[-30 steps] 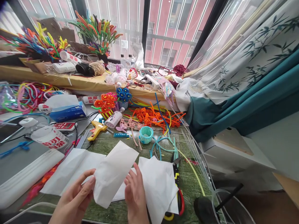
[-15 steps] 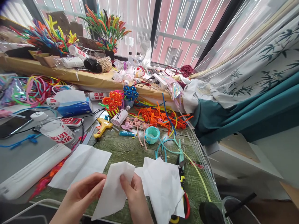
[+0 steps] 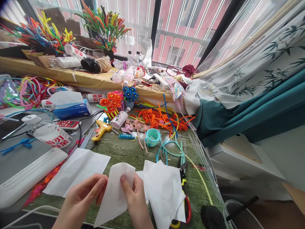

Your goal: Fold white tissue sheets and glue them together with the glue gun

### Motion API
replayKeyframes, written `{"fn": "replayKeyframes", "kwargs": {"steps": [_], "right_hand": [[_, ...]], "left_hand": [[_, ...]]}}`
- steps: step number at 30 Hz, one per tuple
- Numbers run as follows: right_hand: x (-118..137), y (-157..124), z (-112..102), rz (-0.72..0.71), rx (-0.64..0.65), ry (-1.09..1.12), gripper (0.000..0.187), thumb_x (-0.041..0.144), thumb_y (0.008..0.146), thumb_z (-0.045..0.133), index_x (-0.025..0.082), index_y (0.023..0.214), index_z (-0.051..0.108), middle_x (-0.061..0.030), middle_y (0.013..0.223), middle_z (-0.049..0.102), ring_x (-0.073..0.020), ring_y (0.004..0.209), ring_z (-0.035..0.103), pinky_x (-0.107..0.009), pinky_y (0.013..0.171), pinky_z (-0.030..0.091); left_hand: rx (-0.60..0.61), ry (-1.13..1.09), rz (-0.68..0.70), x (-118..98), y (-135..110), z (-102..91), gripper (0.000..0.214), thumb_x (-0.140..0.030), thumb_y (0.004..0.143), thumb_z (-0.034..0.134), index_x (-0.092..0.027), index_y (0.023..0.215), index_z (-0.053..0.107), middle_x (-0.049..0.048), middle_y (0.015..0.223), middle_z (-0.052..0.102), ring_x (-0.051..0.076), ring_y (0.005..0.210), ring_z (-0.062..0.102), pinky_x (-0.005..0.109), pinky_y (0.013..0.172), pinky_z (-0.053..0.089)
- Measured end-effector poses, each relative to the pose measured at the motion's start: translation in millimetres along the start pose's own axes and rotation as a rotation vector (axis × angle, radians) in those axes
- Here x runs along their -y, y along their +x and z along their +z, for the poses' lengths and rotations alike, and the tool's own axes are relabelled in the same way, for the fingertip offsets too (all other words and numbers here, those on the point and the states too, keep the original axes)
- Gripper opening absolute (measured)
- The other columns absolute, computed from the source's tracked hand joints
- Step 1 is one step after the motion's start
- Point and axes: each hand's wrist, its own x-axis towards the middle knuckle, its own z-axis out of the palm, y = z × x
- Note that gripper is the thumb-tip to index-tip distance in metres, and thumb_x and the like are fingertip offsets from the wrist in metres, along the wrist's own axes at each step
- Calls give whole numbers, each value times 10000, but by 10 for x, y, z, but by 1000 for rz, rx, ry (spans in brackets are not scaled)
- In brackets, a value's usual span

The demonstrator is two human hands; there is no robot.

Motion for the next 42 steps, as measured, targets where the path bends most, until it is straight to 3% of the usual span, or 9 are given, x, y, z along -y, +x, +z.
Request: {"fn": "replayKeyframes", "kwargs": {"steps": [6, 10, 21, 25, 27, 30, 33, 38, 42], "right_hand": [[20, -6, -37, -5, -8, 26, 547, 662, 748, 724, 144, 921, 716, -37, 797, 681, -169, 717, 578, -244, 639, 465], [11, -14, -63, -24, -9, 3, 507, 642, 771, 715, 152, 898, 704, -23, 780, 669, -165, 712, 574, -245, 643, 458], [-74, 20, -77, -57, -2, -107, 516, 658, 819, 645, 168, 977, 670, -47, 865, 672, -220, 831, 608, -295, 729, 485], [-141, -82, 48, -264, -334, -234, 652, 565, 762, 758, 222, 1266, 527, -101, 1180, 642, -274, 1048, 585, -386, 959, 443], [-178, -176, 154, -358, -411, -224, 702, 555, 723, 794, 242, 1284, 510, -110, 1242, 616, -286, 1082, 570, -399, 1002, 414], [-233, -275, 290, -309, -223, -74, 687, 608, 704, 779, 250, 1241, 548, -86, 1103, 681, -278, 983, 633, -369, 900, 481], [-281, -254, 312, -193, -128, 17, 479, 602, 783, 708, 227, 1071, 635, -53, 923, 717, -233, 846, 664, -301, 754, 508], [-353, -50, 77, -146, -194, -73, 440, 612, 828, 651, 178, 755, 662, -7, 666, 618, -154, 620, 540, -234, 573, 433], [-374, 49, -184, -151, -331, -138, 496, 658, 732, 722, 176, 666, 622, 16, 609, 542, -144, 597, 485, -232, 550, 420]], "left_hand": [[-16, -31, -73, -34, -27, 70, 392, -572, 644, 789, -195, 727, 719, -9, 649, 638, 106, 594, 496, 182, 516, 399], [-42, 32, -31, 4, -24, 42, 369, -565, 619, 805, -217, 713, 730, -6, 677, 668, 122, 608, 549, 188, 540, 449], [141, 363, 240, 161, 57, -161, 239, -459, 817, 663, -241, 804, 760, 31, 757, 727, 173, 677, 660, 212, 607, 522], [107, 418, 227, 195, 29, -166, 251, -473, 826, 649, -244, 793, 745, 16, 729, 722, 168, 664, 666, 204, 611, 524], [58, 441, 236, 238, 8, -169, 245, -479, 814, 661, -253, 835, 754, 8, 730, 731, 164, 636, 667, 205, 615, 530], [15, 448, 263, 288, -19, -151, 232, -480, 785, 692, -269, 845, 767, 3, 741, 755, 167, 626, 681, 204, 623, 534], [61, 426, 238, 306, -28, -140, 250, -494, 795, 677, -266, 849, 764, 9, 771, 768, 179, 661, 700, 206, 636, 535], [-34, 445, 145, 298, 20, -278, 332, -571, 819, 596, -247, 836, 667, -4, 724, 721, 186, 684, 687, 214, 620, 511], [-166, 885, 58, 250, 163, -422, 300, -480, 926, 398, -249, 882, 584, -13, 641, 674, 180, 575, 621, 249, 580, 421]]}}
